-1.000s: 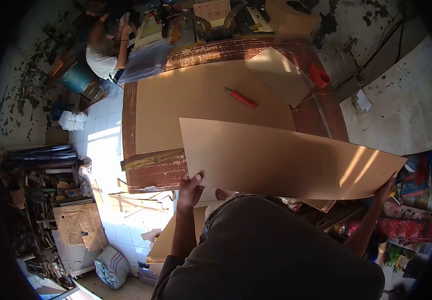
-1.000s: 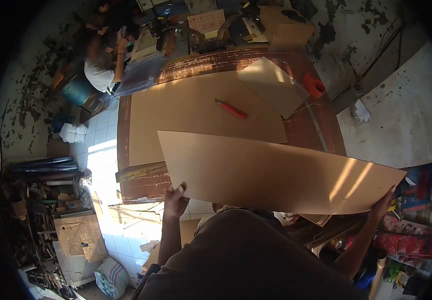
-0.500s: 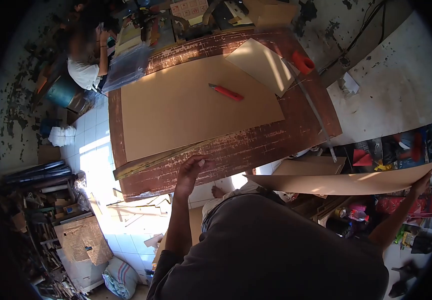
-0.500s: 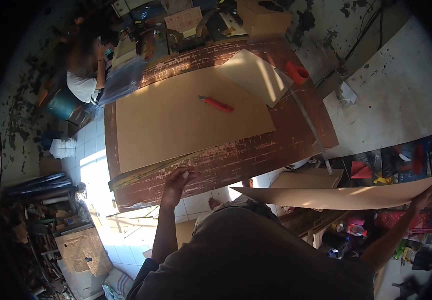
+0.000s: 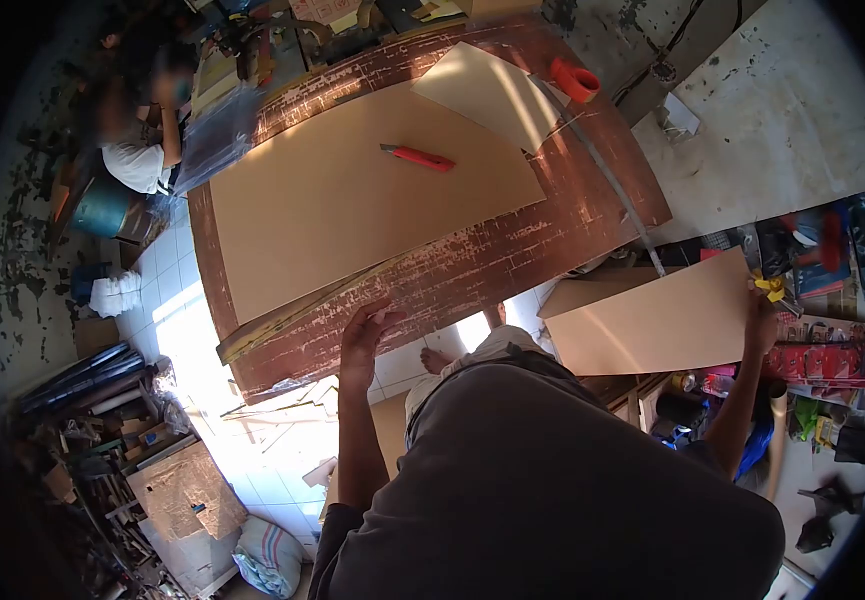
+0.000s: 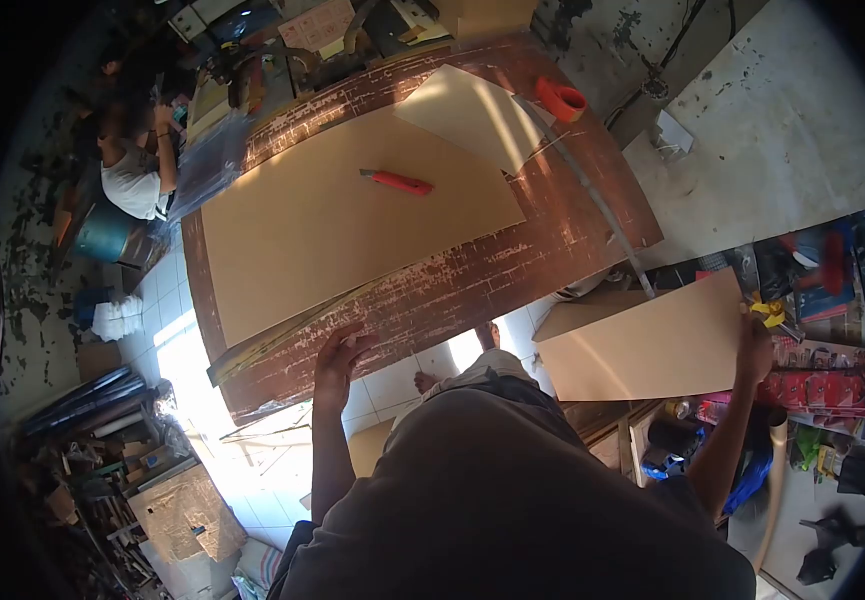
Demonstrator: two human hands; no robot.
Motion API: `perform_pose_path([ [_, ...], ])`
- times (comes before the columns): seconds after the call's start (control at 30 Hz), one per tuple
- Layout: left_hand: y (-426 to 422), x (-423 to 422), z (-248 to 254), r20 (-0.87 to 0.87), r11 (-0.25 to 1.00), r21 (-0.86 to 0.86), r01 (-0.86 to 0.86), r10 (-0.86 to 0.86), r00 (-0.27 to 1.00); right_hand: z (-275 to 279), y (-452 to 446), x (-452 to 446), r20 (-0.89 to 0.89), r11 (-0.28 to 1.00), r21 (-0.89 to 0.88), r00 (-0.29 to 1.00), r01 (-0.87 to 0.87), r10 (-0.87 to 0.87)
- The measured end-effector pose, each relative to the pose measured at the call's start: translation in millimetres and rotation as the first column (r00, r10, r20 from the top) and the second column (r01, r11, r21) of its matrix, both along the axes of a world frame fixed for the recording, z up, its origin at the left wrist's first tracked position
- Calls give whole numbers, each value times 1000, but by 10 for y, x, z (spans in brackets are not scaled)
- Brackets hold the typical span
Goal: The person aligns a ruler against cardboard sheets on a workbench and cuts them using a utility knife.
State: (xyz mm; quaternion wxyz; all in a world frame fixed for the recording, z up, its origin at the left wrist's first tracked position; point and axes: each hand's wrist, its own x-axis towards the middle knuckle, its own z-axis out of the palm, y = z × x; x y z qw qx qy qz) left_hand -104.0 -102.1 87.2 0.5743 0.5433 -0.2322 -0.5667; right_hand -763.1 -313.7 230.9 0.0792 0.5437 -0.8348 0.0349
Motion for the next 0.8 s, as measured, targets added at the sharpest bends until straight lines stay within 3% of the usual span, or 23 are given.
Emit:
perform_pose_path([
  [0.1,81,-38,-119,-24,998,32,-51,52,998,-851,123,-27,-35,994,44,994,-101,103],
  [0.17,136,-84,-183,-60,995,78,-65,70,996,-1189,170,27,54,968,243,998,-52,40],
  [0.33,54,-252,-210,-48,981,180,-68,78,996,-1716,380,160,144,940,341,988,11,-64],
  [0.5,-130,-407,-161,-56,979,197,-44,56,997,-2218,360,171,124,925,358,976,124,-179],
  [0.57,-202,-457,-161,-58,979,200,-32,44,997,-2470,307,201,94,922,274,946,274,-309],
  [0.7,-306,-510,-146,-7,979,201,4,-3,1000,-2909,227,-30,149,920,299,940,253,-307],
  [0.8,-337,-508,-113,44,974,225,11,-22,999,-3000,143,89,127,956,172,958,236,-259],
])
